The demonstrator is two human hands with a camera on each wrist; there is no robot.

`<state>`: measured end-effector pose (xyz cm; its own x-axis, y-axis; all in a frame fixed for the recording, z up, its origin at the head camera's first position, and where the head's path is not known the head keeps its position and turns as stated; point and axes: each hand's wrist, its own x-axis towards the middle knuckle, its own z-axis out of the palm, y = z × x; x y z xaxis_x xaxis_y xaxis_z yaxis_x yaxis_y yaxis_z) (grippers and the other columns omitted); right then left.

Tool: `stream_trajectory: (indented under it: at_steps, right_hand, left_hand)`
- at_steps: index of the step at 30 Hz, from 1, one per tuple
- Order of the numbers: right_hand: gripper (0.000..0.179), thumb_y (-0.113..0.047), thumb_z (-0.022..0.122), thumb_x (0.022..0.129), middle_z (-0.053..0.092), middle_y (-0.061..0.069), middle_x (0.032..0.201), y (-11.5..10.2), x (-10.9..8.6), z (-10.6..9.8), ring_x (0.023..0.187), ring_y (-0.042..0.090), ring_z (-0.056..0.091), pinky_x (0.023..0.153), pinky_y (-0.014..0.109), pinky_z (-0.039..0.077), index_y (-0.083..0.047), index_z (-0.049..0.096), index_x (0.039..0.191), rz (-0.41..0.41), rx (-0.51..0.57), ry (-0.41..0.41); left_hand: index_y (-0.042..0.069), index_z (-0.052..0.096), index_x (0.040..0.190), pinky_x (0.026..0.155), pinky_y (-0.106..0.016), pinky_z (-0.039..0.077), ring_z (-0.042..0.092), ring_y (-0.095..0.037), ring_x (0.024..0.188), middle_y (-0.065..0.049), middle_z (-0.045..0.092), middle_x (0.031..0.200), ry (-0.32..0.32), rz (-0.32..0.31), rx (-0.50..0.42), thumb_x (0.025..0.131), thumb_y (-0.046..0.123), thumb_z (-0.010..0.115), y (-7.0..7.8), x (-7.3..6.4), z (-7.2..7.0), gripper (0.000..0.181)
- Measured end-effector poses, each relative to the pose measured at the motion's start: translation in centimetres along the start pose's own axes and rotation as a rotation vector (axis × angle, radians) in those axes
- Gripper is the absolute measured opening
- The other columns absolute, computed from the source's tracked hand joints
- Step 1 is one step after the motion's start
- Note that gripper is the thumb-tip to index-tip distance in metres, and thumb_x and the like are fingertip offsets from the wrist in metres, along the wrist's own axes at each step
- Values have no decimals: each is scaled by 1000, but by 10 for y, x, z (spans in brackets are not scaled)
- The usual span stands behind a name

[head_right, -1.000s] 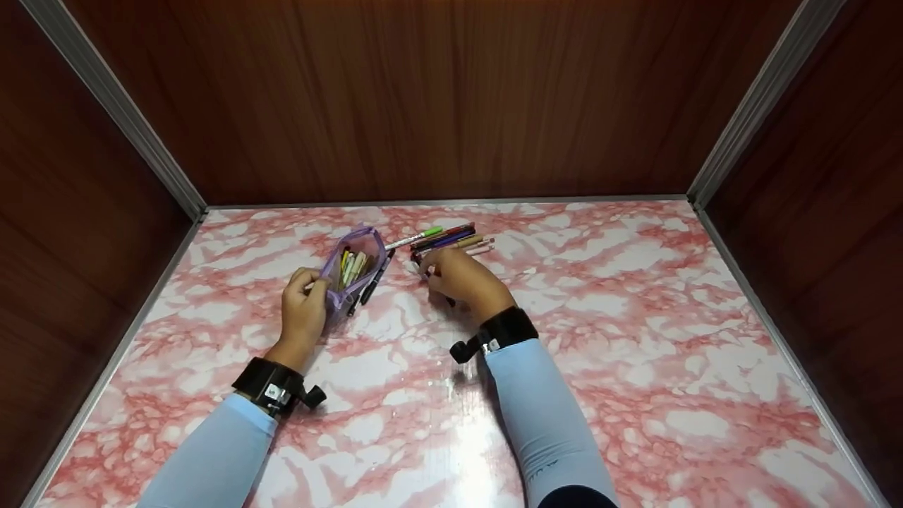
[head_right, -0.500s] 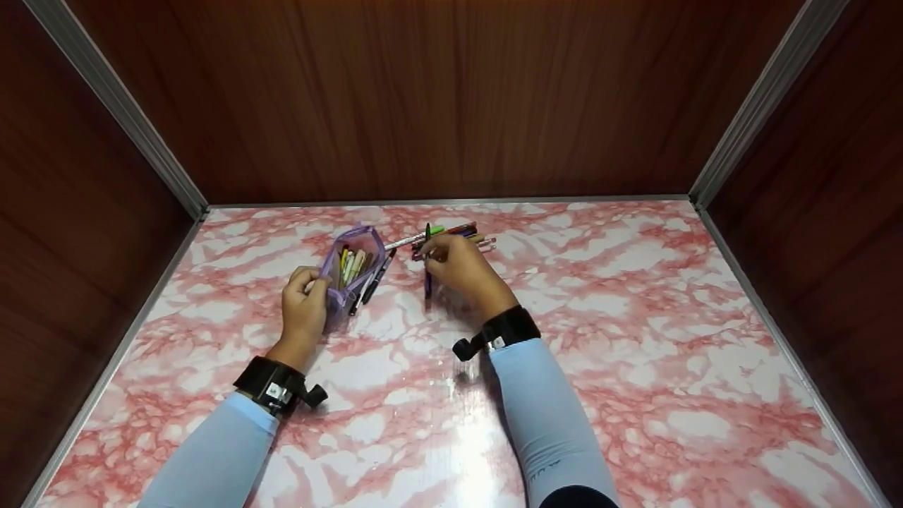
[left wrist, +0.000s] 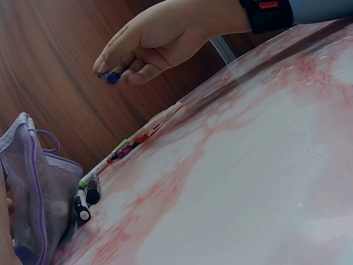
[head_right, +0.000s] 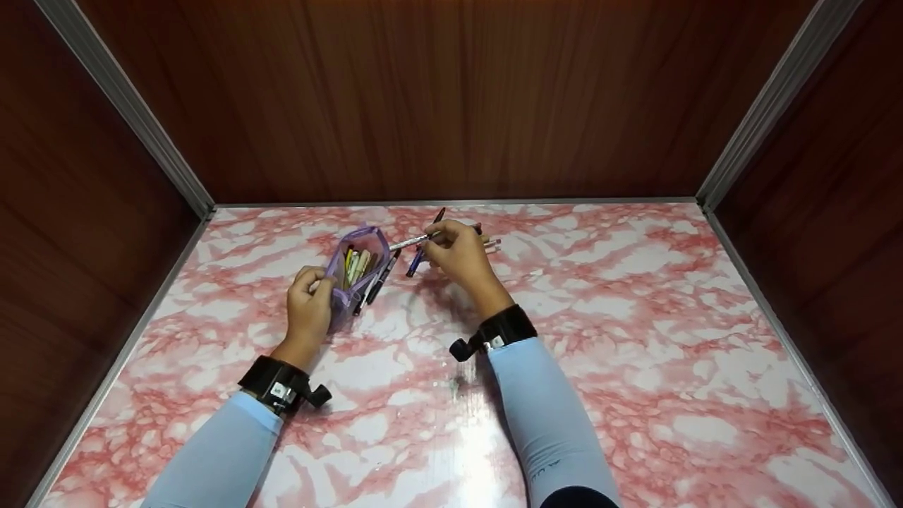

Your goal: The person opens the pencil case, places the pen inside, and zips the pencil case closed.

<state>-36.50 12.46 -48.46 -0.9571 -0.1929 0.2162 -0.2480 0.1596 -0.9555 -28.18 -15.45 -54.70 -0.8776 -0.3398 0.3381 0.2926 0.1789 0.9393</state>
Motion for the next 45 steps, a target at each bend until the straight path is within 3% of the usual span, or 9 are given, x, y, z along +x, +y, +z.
stream_trajectory:
  at_steps: [5, 12, 16, 20, 23, 27, 33, 39, 45]
  right_hand:
    - [24, 5, 77, 100, 82, 22, 102, -5, 2, 12, 77, 17, 79, 73, 36, 71, 11, 75, 124, -12, -6, 46]
    - [23, 4, 77, 101, 83, 20, 102, -16, 6, 41, 91, 40, 83, 81, 50, 72, 6, 77, 124, 2, 0, 64]
    - [23, 3, 78, 101, 83, 24, 103, -20, 8, 61, 84, 33, 81, 79, 52, 71, 5, 77, 124, -7, -41, 66]
    - [23, 2, 79, 100, 84, 23, 104, -18, 9, 80, 82, 19, 77, 77, 38, 70, 5, 78, 123, -11, -137, 48]
    - [22, -6, 82, 101, 85, 20, 106, -15, 7, 93, 89, 22, 78, 82, 31, 67, 2, 80, 122, -3, -221, 30]
    - [22, -12, 83, 102, 84, 18, 109, -12, 5, 106, 99, 30, 80, 88, 37, 67, -1, 81, 122, -9, -307, -19]
    - [22, -13, 81, 103, 85, 15, 114, -14, 2, 113, 103, 29, 81, 95, 42, 66, -4, 83, 122, -57, -411, -159]
    - [33, -15, 75, 107, 85, 14, 123, -17, 1, 115, 105, 26, 81, 91, 40, 66, -8, 81, 139, -108, -466, -314]
    - [27, -13, 75, 107, 85, 13, 126, -11, -2, 103, 109, 29, 79, 97, 43, 66, -6, 83, 132, -178, -440, -233]
  left_hand:
    - [-5, 71, 91, 79, -19, 57, 63, -18, 92, -12, 65, 112, -2, 18, 10, 103, -1, 65, 0, 0, -1, 14]
    - [-5, 71, 90, 82, -19, 56, 61, -15, 101, -11, 65, 111, 7, 35, 12, 103, 0, 67, -1, 0, -2, 14]
    - [-4, 71, 91, 80, -20, 58, 63, -17, 96, -10, 65, 112, 4, 18, -4, 105, 2, 66, -1, 0, -2, 15]
    - [-4, 71, 92, 80, -20, 59, 65, -18, 92, -10, 65, 113, 10, 10, -8, 105, 3, 66, -1, 0, -2, 15]
    - [-4, 71, 92, 79, -20, 58, 65, -18, 90, -11, 65, 112, 17, 14, -3, 104, 2, 66, -1, 0, 0, 15]
    - [-4, 72, 92, 80, -20, 58, 66, -21, 90, -15, 66, 113, 19, 13, 5, 104, 2, 66, 1, 0, 0, 14]
    - [-4, 72, 93, 84, -19, 60, 68, -18, 99, -15, 65, 113, 22, 8, -10, 103, 2, 67, -1, 1, 0, 13]
    - [-4, 71, 91, 84, -17, 59, 66, -17, 101, -13, 65, 109, 41, 27, -16, 104, 0, 66, -1, 1, -1, 15]
    - [-4, 70, 97, 89, -20, 62, 68, -19, 106, -15, 66, 112, 64, 30, 8, 107, 5, 64, 1, 2, -2, 14]
